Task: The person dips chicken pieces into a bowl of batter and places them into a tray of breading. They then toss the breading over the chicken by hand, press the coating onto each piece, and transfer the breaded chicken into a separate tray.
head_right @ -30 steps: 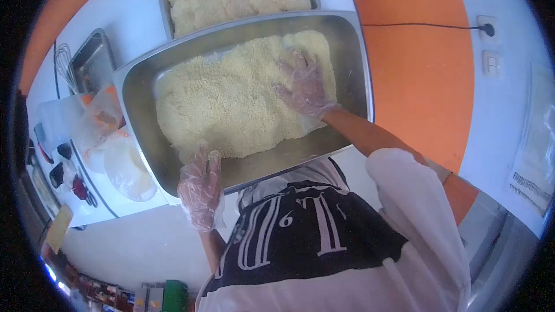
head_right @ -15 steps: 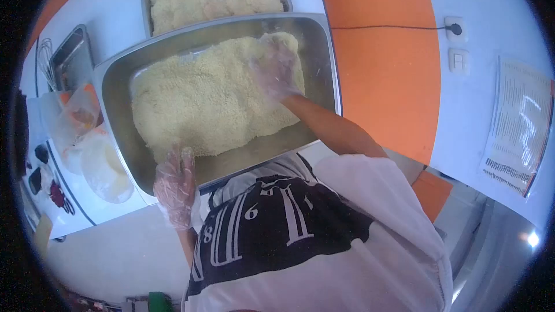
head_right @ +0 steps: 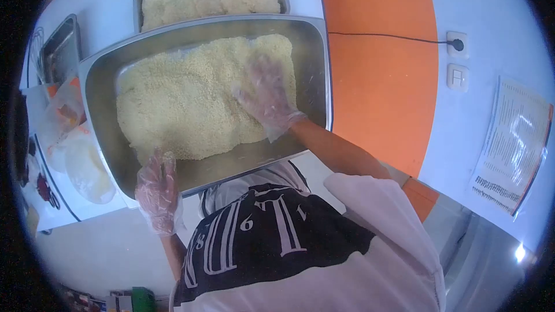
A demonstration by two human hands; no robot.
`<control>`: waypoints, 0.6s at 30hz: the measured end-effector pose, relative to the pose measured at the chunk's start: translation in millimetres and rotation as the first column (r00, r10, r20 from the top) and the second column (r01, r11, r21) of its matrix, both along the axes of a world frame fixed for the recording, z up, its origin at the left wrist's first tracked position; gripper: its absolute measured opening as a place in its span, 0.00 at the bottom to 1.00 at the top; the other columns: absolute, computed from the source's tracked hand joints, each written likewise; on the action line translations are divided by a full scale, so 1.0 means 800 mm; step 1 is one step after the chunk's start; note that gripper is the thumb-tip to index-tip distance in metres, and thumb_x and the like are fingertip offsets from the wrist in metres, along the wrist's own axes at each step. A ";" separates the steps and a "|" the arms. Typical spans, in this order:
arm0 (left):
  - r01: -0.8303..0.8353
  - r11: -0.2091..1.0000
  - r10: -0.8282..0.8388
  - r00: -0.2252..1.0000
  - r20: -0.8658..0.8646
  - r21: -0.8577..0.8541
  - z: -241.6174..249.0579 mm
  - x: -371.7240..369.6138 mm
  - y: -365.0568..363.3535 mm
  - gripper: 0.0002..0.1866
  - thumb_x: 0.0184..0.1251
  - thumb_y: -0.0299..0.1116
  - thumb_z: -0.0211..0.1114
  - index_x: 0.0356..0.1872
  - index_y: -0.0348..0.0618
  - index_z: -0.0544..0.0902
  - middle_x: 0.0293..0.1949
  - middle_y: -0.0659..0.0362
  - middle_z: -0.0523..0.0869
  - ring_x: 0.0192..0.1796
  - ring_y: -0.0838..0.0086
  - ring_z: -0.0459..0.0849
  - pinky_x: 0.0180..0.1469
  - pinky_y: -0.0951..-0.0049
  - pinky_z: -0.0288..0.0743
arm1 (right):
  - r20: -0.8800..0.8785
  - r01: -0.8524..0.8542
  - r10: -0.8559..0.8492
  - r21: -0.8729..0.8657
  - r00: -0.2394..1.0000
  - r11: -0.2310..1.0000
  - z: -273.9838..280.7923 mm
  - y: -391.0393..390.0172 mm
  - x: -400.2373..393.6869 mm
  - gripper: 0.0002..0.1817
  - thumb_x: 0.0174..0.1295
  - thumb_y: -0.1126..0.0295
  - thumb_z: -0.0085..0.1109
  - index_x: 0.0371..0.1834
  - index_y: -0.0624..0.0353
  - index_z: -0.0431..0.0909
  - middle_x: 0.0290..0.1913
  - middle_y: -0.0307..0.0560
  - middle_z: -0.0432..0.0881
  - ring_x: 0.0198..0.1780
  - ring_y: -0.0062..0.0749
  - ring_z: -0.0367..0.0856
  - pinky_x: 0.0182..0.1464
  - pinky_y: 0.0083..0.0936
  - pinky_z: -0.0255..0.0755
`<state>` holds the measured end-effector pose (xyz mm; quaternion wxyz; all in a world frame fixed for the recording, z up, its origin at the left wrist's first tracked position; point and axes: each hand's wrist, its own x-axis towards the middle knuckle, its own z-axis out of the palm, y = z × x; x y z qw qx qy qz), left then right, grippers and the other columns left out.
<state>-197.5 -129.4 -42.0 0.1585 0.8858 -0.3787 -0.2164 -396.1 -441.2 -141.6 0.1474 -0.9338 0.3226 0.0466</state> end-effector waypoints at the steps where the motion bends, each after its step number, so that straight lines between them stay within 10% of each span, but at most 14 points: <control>1: 0.015 0.999 -0.015 1.000 -0.009 -0.031 -0.001 -0.002 0.003 0.23 0.83 0.47 0.64 0.71 0.50 0.87 0.59 0.44 0.91 0.52 0.48 0.89 0.56 0.50 0.85 | 0.052 0.068 -0.068 0.011 0.996 0.998 -0.001 -0.006 0.003 0.53 0.74 0.43 0.60 0.90 0.70 0.51 0.90 0.70 0.50 0.91 0.67 0.42 0.91 0.59 0.30; 18: -0.206 0.978 0.206 0.978 -0.021 -0.015 0.030 -0.012 -0.025 0.26 0.80 0.47 0.70 0.68 0.40 0.88 0.49 0.38 0.93 0.48 0.44 0.92 0.51 0.51 0.86 | -0.015 -0.037 0.037 0.010 0.999 0.999 -0.001 0.016 -0.027 0.51 0.76 0.43 0.59 0.88 0.72 0.53 0.87 0.75 0.54 0.90 0.68 0.47 0.89 0.63 0.33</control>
